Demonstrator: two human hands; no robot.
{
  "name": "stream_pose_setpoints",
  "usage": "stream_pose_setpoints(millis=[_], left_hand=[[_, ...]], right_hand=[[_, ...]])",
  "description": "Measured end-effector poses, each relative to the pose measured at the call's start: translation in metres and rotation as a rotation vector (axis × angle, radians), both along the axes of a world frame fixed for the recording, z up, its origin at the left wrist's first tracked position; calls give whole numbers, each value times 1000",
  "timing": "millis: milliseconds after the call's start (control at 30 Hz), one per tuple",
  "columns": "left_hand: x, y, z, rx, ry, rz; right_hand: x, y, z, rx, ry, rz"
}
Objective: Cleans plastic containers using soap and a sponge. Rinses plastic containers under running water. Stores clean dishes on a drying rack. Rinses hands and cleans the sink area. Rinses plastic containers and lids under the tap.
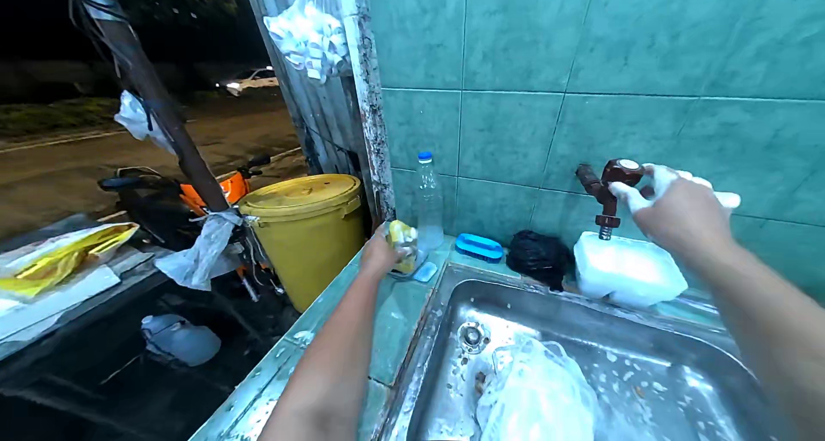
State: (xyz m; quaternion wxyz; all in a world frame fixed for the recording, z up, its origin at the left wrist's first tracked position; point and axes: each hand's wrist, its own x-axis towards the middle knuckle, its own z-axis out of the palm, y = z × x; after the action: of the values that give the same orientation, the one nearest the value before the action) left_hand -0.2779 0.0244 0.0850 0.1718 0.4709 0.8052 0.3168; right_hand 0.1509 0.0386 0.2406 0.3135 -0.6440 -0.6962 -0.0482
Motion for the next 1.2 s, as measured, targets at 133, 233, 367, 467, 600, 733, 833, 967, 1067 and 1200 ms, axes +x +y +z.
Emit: stream_pose_setpoints(millis=[133, 233, 367, 467, 600, 733, 833, 967, 1067, 1200], left_hand=[[-14, 15, -15, -117, 185, 98], [6, 20, -29, 115, 348, -16], [72, 18, -38, -299, 552, -293], [104, 18, -32, -497, 519, -284], [111, 23, -25, -483, 541, -286], [91, 26, -15, -313, 479, -220], [65, 28, -7, -158, 394, -139], [36, 36, -13, -78, 460, -76], [24, 26, -22, 201, 384, 20], [15, 5, -28, 175, -18, 290]], right_hand=[[-5, 12, 14, -22, -11, -15], [-4, 18, 21, -48, -47, 9], [3, 17, 26, -93, 17, 95], [11, 20, 23, -76, 64, 176], [25, 28, 20, -47, 22, 283], [30, 31, 20, -22, -3, 307], [33, 32, 19, -10, 5, 342], [32, 31, 21, -25, 17, 361], [31, 31, 23, -32, 16, 373], [30, 29, 22, -38, 29, 375]])
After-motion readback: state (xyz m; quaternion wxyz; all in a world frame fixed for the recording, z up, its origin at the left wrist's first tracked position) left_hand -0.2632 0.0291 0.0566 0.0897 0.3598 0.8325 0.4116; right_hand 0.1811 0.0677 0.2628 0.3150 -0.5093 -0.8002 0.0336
